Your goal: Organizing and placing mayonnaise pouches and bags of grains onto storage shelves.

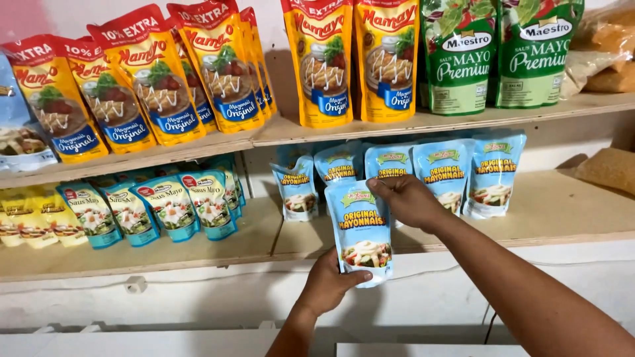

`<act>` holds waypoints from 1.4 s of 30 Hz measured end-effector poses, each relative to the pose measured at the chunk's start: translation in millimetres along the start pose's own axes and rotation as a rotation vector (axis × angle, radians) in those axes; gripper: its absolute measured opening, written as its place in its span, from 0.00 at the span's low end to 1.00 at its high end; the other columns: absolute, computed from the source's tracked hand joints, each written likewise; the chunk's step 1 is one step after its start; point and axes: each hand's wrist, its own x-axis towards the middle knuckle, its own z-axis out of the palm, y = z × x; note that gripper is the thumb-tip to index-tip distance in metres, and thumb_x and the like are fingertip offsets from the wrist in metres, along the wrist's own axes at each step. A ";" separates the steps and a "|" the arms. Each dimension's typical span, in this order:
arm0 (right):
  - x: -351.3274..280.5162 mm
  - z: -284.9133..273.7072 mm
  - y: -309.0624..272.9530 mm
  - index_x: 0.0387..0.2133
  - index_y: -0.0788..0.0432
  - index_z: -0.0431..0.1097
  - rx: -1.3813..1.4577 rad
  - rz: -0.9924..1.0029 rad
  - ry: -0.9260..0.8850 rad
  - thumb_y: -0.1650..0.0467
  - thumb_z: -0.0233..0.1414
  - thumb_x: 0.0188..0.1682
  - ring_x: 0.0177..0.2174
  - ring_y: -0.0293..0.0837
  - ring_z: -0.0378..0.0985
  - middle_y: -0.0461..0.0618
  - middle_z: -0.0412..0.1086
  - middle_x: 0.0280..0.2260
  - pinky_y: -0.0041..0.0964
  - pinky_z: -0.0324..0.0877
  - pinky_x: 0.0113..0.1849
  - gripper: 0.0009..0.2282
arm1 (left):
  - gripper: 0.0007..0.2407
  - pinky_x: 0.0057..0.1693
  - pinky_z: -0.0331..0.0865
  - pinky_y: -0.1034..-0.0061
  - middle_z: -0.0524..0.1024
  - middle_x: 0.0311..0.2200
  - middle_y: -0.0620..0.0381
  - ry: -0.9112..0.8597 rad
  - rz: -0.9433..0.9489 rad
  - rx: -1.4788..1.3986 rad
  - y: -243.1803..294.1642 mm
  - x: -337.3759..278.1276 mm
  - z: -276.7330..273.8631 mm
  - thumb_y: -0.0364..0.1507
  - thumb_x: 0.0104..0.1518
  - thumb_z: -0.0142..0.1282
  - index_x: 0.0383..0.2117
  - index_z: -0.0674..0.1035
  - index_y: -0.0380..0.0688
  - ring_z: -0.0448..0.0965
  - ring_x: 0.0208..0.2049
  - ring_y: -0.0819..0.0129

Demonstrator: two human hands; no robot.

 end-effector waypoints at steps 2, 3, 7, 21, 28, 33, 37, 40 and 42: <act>5.5 -4.4 -21.6 0.40 0.57 0.81 -0.629 -0.059 0.117 0.56 0.52 0.53 0.31 0.40 0.81 0.51 0.81 0.32 0.39 0.75 0.38 0.18 | 0.20 0.52 0.78 0.73 0.83 0.45 0.56 0.031 -0.009 0.141 13.7 9.8 -7.1 0.22 0.50 0.67 0.51 0.76 0.39 0.83 0.45 0.72; 12.7 -8.1 -25.5 0.40 0.57 0.81 -0.633 -0.064 0.119 0.56 0.52 0.53 0.31 0.40 0.81 0.51 0.81 0.32 0.39 0.75 0.38 0.18 | 0.20 0.52 0.78 0.73 0.83 0.45 0.56 0.029 -0.003 0.140 13.4 18.1 -13.7 0.22 0.50 0.67 0.51 0.76 0.39 0.83 0.45 0.72; 30.4 -7.3 -45.9 0.33 0.62 0.81 -0.742 -0.128 0.073 0.56 0.54 0.55 0.24 0.42 0.70 0.57 0.75 0.21 0.42 0.71 0.32 0.20 | 0.19 0.51 0.77 0.72 0.84 0.44 0.54 0.067 0.158 0.216 8.3 50.4 -38.0 0.23 0.50 0.67 0.49 0.77 0.38 0.83 0.44 0.71; 69.5 16.6 -34.2 0.49 0.53 0.75 -0.938 -0.067 0.148 0.68 0.52 0.52 0.27 0.48 0.85 0.56 0.81 0.26 0.44 0.77 0.37 0.13 | 0.32 0.56 0.72 0.64 0.78 0.54 0.46 0.435 0.185 0.669 3.3 80.6 -32.0 0.29 0.53 0.65 0.65 0.62 0.44 0.79 0.53 0.51; 86.0 28.7 -35.0 0.42 0.49 0.79 -1.173 -0.206 0.231 0.66 0.51 0.51 0.43 0.59 0.78 0.56 0.76 0.43 0.54 0.73 0.46 0.10 | 0.49 0.59 0.71 0.62 0.71 0.59 0.43 0.555 -0.155 0.858 16.4 85.6 -5.9 0.31 0.49 0.70 0.72 0.41 0.48 0.74 0.57 0.49; 91.9 28.7 -18.3 0.43 0.48 0.78 -1.249 -0.275 0.299 0.65 0.48 0.54 0.40 0.63 0.79 0.61 0.76 0.40 0.58 0.73 0.44 0.11 | 0.52 0.58 0.69 0.61 0.63 0.63 0.36 0.598 0.065 0.902 -6.8 97.9 -16.3 0.30 0.47 0.73 0.69 0.37 0.42 0.70 0.58 0.43; 94.0 29.5 -14.9 0.43 0.52 0.77 -1.262 -0.250 0.309 0.64 0.45 0.57 0.37 0.64 0.80 0.63 0.77 0.37 0.58 0.74 0.43 0.12 | 0.52 0.61 0.68 0.63 0.63 0.64 0.38 0.496 -0.006 0.816 -0.4 91.3 -19.9 0.28 0.48 0.70 0.71 0.35 0.44 0.71 0.59 0.44; 98.9 28.1 -7.8 0.43 0.51 0.77 -1.274 -0.262 0.317 0.66 0.45 0.56 0.36 0.63 0.80 0.63 0.77 0.36 0.58 0.74 0.42 0.12 | 0.52 0.61 0.68 0.62 0.65 0.63 0.37 0.460 0.013 0.795 -6.1 95.3 -24.5 0.28 0.49 0.70 0.72 0.35 0.44 0.71 0.59 0.43; 102.2 27.4 -3.4 0.43 0.51 0.77 -1.275 -0.307 0.326 0.67 0.46 0.55 0.36 0.63 0.80 0.62 0.77 0.36 0.58 0.75 0.42 0.11 | 0.52 0.61 0.68 0.62 0.64 0.64 0.35 0.480 0.081 0.798 -4.9 96.8 -24.7 0.27 0.47 0.71 0.71 0.35 0.43 0.71 0.59 0.42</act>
